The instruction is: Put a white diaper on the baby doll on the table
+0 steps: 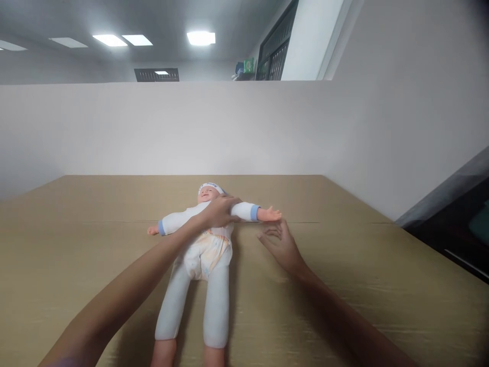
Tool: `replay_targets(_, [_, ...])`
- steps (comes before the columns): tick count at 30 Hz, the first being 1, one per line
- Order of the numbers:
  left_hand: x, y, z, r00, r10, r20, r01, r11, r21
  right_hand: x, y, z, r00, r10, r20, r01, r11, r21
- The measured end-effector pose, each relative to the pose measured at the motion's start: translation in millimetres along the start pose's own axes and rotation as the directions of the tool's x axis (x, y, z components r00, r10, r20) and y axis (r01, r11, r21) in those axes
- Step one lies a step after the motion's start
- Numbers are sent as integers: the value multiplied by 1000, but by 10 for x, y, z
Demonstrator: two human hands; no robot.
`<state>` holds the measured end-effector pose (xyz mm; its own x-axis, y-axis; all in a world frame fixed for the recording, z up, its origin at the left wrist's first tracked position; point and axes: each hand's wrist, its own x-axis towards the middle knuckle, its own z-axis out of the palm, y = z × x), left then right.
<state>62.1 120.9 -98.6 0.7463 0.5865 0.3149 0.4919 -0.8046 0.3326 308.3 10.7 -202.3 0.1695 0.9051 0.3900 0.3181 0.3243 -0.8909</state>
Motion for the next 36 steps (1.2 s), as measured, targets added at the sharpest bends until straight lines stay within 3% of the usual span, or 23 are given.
replay_targets(4, [-34,40,12,999,-28,-35,28,1000,6,-95,-37,70,991,43,127,-49,998,47])
replay_targets(10, [-85,202,148,999,-51,-4,51,997,52,-185,-94,194,938,175,300,-246,944,219])
replay_targets(15, [-157,361,158,998,-46,34,44,998,46,-160,-83,382,885,257,388,-421,797,432])
replay_targets(20, [-450,407,-80,999,-18,-37,16,999,-35,-120,-133,380,832,336,441,-544,646,535])
replay_targets(22, [-682,315,-211,983,-96,-155,87,994,-66,-119,-152,355,816,365,449,-574,603,554])
replay_targets(25, [-1111,9,-361,893,-335,-301,320,942,-100,-125,-176,342,798,400,452,-603,555,574])
replay_targets(30, [-1762,-596,-416,742,-611,-277,611,786,-98,-127,-224,364,791,445,419,-609,504,613])
replay_targets(32, [-1911,-709,-403,729,-651,-212,646,757,-102,-126,-249,379,797,462,390,-596,492,635])
replay_targets(36, [-2001,-692,-386,760,-643,-96,636,766,-94,-125,-315,428,809,476,346,-566,467,680])
